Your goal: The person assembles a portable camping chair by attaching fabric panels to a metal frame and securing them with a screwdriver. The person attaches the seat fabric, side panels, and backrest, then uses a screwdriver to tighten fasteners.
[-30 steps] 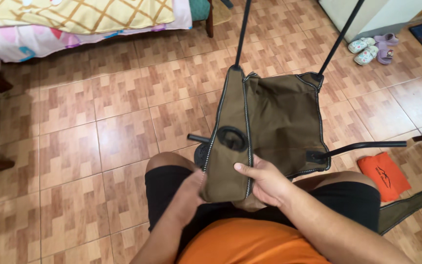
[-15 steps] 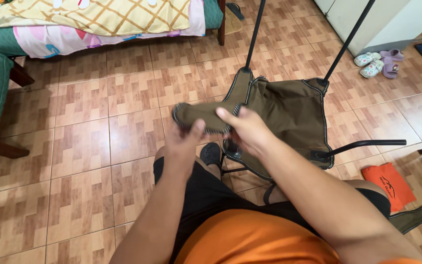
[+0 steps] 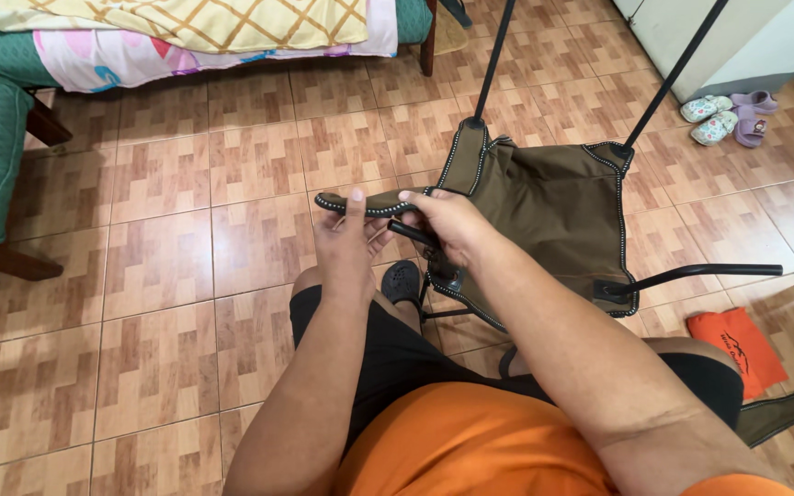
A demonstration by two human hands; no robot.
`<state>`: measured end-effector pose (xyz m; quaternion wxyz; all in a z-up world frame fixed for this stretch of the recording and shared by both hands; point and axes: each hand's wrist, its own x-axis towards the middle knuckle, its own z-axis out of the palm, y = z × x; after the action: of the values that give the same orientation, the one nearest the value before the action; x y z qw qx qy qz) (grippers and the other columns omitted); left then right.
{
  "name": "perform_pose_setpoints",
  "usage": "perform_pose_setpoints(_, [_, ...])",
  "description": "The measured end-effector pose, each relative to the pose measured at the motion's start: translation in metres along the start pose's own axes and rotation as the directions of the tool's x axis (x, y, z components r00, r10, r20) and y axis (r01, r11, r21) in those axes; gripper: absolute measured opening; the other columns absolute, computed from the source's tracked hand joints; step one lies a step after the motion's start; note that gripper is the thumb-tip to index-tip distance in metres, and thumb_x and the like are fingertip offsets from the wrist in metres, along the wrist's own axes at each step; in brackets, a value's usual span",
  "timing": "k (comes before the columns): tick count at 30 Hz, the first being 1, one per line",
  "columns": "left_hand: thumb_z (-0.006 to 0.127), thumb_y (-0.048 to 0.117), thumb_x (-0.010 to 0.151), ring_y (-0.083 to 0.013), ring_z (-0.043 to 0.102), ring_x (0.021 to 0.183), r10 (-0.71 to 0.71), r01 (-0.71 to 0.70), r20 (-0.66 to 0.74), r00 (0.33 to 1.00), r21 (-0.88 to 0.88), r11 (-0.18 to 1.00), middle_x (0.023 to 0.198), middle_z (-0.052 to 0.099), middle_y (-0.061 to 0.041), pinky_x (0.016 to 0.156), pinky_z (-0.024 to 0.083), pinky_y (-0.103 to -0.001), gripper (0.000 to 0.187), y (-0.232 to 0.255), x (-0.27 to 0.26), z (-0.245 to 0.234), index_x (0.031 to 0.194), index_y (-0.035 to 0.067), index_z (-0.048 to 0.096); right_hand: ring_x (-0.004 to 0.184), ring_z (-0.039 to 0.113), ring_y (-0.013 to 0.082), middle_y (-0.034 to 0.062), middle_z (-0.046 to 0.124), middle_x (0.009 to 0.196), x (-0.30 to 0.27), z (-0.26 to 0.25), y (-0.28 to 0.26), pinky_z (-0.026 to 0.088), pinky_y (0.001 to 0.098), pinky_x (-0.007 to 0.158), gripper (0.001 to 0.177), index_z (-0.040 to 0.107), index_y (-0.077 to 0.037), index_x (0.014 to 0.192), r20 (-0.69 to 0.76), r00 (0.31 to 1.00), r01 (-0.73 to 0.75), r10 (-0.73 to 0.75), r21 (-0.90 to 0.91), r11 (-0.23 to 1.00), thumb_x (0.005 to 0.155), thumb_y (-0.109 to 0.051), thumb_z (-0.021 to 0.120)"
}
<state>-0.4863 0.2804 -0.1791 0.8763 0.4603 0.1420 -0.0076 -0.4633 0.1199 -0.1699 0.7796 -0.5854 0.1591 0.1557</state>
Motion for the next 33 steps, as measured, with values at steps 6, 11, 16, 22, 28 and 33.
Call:
perform_pose_setpoints(6, [0.072, 0.030, 0.093, -0.0219, 0.071, 0.085, -0.062, 0.060, -0.026, 0.998, -0.081, 0.995, 0.101, 0.066, -0.013, 0.069, 0.062, -0.034, 0.047, 0.002, -0.006, -0.001, 0.121, 0.001, 0.048, 0.052, 0.053, 0.0160, 0.0032, 0.058, 0.066, 0.006, -0.004, 0.011, 0.043, 0.0315, 0.044, 0.029, 0.056, -0.007, 0.079, -0.043, 0.999, -0.016, 0.012, -0.087, 0.996, 0.092, -0.027, 0.073])
perform_pose_setpoints(11, [0.070, 0.025, 0.090, -0.0241, 0.071, 0.089, -0.030, 0.029, -0.003, 1.000, -0.101, 0.994, 0.109, 0.064, -0.014, 0.072, 0.063, -0.037, 0.049, 0.002, -0.010, -0.004, 0.124, 0.008, 0.040, 0.057, 0.057, 0.0127, 0.0017, 0.059, 0.072, 0.007, -0.006, 0.014, 0.043, 0.0288, 0.047, 0.026, 0.058, -0.008, 0.085, -0.020, 1.000, 0.014, -0.016, -0.088, 0.996, 0.093, -0.027, 0.073])
perform_pose_setpoints(16, [0.071, 0.020, 0.094, -0.0234, 0.070, 0.094, -0.014, 0.018, 0.060, 0.998, -0.074, 0.997, 0.112, 0.064, -0.013, 0.078, 0.064, -0.042, 0.038, -0.001, -0.008, -0.011, 0.118, 0.005, 0.046, 0.080, 0.066, 0.0133, 0.0057, 0.071, 0.092, 0.002, -0.001, 0.014, 0.053, 0.0277, 0.068, 0.029, 0.067, 0.000, 0.107, -0.017, 0.996, 0.083, -0.087, -0.156, 0.984, 0.094, -0.027, 0.070])
perform_pose_setpoints(22, [0.070, 0.017, 0.093, -0.0189, 0.068, 0.096, 0.035, -0.033, 0.060, 0.998, -0.028, 0.999, 0.112, 0.061, -0.004, 0.079, 0.061, -0.040, 0.031, -0.009, -0.004, -0.016, 0.115, 0.010, 0.049, 0.090, 0.066, 0.0151, 0.0089, 0.074, 0.103, -0.008, 0.004, 0.015, 0.054, 0.0309, 0.076, 0.035, 0.067, 0.002, 0.116, -0.065, 0.990, 0.103, -0.122, -0.236, 0.966, 0.097, -0.027, 0.065])
perform_pose_setpoints(28, [0.070, 0.014, 0.096, -0.0214, 0.069, 0.097, 0.036, -0.033, 0.075, 0.997, -0.037, 0.999, 0.106, 0.061, -0.007, 0.083, 0.063, -0.039, 0.027, -0.013, -0.004, -0.017, 0.113, 0.007, 0.049, 0.086, 0.065, 0.0136, 0.0071, 0.073, 0.101, -0.011, 0.006, 0.022, 0.053, 0.0284, 0.073, 0.033, 0.068, 0.000, 0.118, -0.064, 0.982, 0.162, -0.178, -0.201, 0.966, 0.101, -0.027, 0.059])
perform_pose_setpoints(33, [0.066, 0.009, 0.094, -0.0152, 0.067, 0.100, 0.179, -0.175, 0.114, 0.977, -0.043, 0.984, 0.113, 0.064, -0.006, 0.082, 0.060, -0.034, 0.029, -0.018, -0.003, -0.014, 0.120, 0.006, 0.053, 0.081, 0.062, 0.0142, 0.0074, 0.071, 0.099, -0.016, 0.009, 0.022, 0.052, 0.0308, 0.067, 0.032, 0.067, -0.005, 0.121, -0.083, 0.975, 0.185, -0.208, -0.220, 0.958, 0.104, -0.029, 0.055])
